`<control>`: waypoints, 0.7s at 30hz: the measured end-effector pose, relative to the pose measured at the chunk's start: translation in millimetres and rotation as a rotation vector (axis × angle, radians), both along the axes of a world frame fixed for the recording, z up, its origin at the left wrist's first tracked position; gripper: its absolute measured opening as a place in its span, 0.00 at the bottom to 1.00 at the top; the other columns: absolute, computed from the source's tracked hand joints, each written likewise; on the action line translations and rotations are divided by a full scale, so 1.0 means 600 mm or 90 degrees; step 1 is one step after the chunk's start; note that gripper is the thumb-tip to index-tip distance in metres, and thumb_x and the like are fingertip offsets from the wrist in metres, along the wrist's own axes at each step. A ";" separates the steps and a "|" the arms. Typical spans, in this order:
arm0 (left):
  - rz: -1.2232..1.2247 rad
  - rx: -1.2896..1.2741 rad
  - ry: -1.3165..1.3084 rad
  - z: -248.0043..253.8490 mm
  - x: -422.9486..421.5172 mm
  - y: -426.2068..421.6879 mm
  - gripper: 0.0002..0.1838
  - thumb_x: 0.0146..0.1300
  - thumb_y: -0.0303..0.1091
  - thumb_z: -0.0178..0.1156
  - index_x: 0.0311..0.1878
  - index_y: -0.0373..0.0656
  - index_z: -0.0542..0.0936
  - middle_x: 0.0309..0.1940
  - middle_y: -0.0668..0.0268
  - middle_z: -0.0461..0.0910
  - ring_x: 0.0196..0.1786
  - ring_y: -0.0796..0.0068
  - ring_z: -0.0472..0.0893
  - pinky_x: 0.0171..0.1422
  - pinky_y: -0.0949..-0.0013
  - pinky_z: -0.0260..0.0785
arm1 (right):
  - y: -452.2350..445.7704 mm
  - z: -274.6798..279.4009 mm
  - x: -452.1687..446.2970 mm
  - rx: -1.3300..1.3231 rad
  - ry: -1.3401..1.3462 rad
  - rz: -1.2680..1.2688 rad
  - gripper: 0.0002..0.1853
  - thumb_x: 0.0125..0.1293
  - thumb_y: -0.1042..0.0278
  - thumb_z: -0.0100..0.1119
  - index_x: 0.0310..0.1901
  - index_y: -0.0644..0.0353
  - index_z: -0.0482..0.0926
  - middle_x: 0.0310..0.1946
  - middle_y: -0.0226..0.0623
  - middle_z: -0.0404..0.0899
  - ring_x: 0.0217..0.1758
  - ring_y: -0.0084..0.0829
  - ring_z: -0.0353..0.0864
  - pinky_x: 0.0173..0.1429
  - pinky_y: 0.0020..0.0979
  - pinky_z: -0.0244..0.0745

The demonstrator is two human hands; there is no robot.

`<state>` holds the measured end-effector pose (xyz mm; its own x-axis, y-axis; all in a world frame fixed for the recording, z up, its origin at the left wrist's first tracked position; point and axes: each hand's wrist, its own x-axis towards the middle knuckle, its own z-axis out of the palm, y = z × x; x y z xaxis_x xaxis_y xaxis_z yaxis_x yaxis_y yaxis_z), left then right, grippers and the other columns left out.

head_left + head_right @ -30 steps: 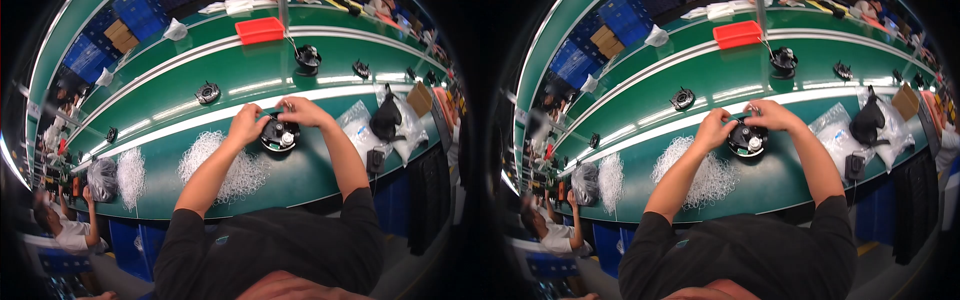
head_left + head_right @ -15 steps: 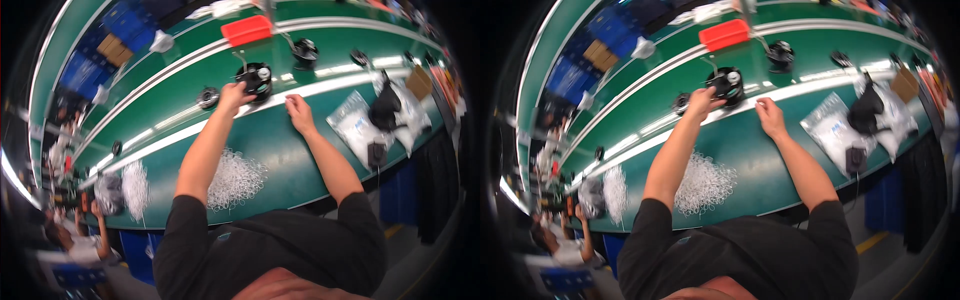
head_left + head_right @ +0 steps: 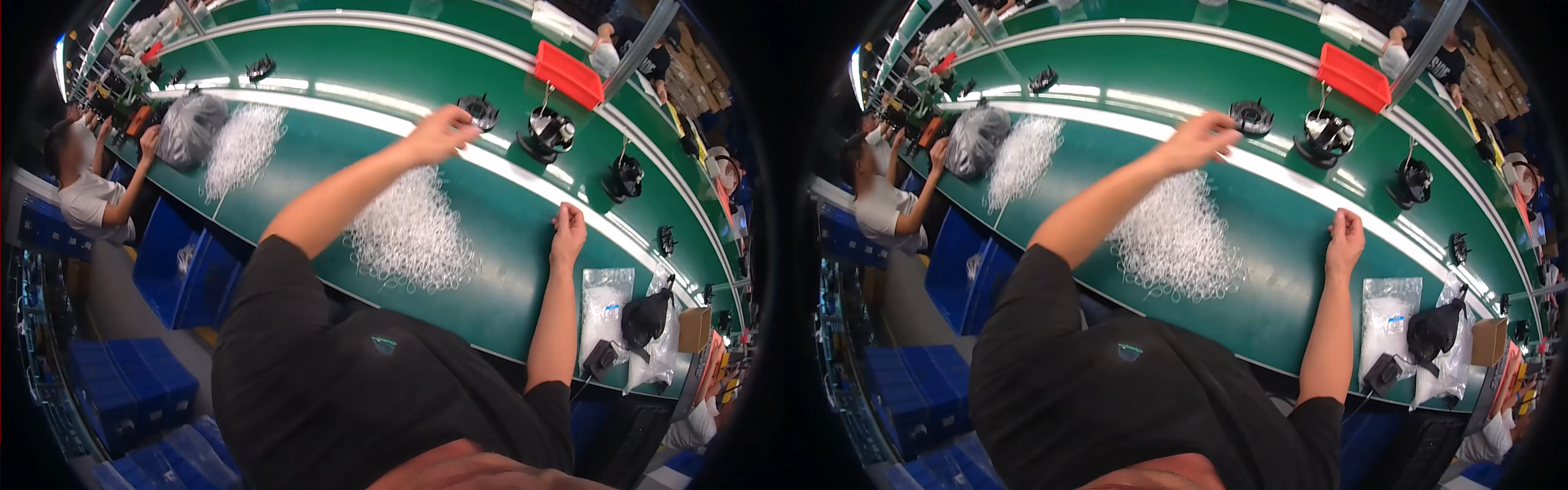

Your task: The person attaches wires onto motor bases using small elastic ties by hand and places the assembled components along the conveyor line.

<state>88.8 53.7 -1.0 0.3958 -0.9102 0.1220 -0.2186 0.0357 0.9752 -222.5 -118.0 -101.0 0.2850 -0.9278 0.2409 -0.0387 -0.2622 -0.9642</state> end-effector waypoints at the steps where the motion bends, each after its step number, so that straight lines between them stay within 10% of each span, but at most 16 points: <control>1: 0.032 0.012 -0.038 0.009 0.027 0.060 0.27 0.68 0.48 0.65 0.60 0.35 0.75 0.47 0.57 0.83 0.45 0.70 0.85 0.45 0.68 0.79 | -0.005 -0.007 0.000 0.008 -0.014 0.003 0.11 0.74 0.64 0.60 0.46 0.64 0.81 0.31 0.25 0.74 0.31 0.16 0.69 0.39 0.21 0.72; 10: 0.354 0.092 -0.405 -0.104 0.007 0.441 0.34 0.65 0.34 0.64 0.71 0.32 0.65 0.69 0.47 0.68 0.73 0.50 0.65 0.78 0.55 0.54 | 0.069 0.005 0.026 -0.118 0.165 -0.055 0.29 0.74 0.47 0.56 0.65 0.63 0.73 0.58 0.46 0.79 0.60 0.40 0.78 0.68 0.37 0.68; 14: 0.374 0.048 -0.471 -0.146 -0.052 0.456 0.34 0.68 0.37 0.63 0.71 0.30 0.64 0.70 0.46 0.66 0.72 0.49 0.66 0.77 0.55 0.55 | 0.223 0.045 0.026 -0.222 0.276 -0.005 0.25 0.63 0.56 0.64 0.56 0.65 0.77 0.52 0.54 0.79 0.55 0.55 0.77 0.61 0.48 0.71; 21: 0.401 0.105 -0.486 -0.159 -0.038 0.450 0.35 0.70 0.47 0.63 0.69 0.31 0.67 0.68 0.44 0.69 0.69 0.45 0.69 0.74 0.51 0.59 | 0.365 0.030 0.068 -0.213 0.408 0.039 0.37 0.71 0.44 0.57 0.72 0.59 0.60 0.71 0.47 0.61 0.77 0.49 0.57 0.79 0.54 0.49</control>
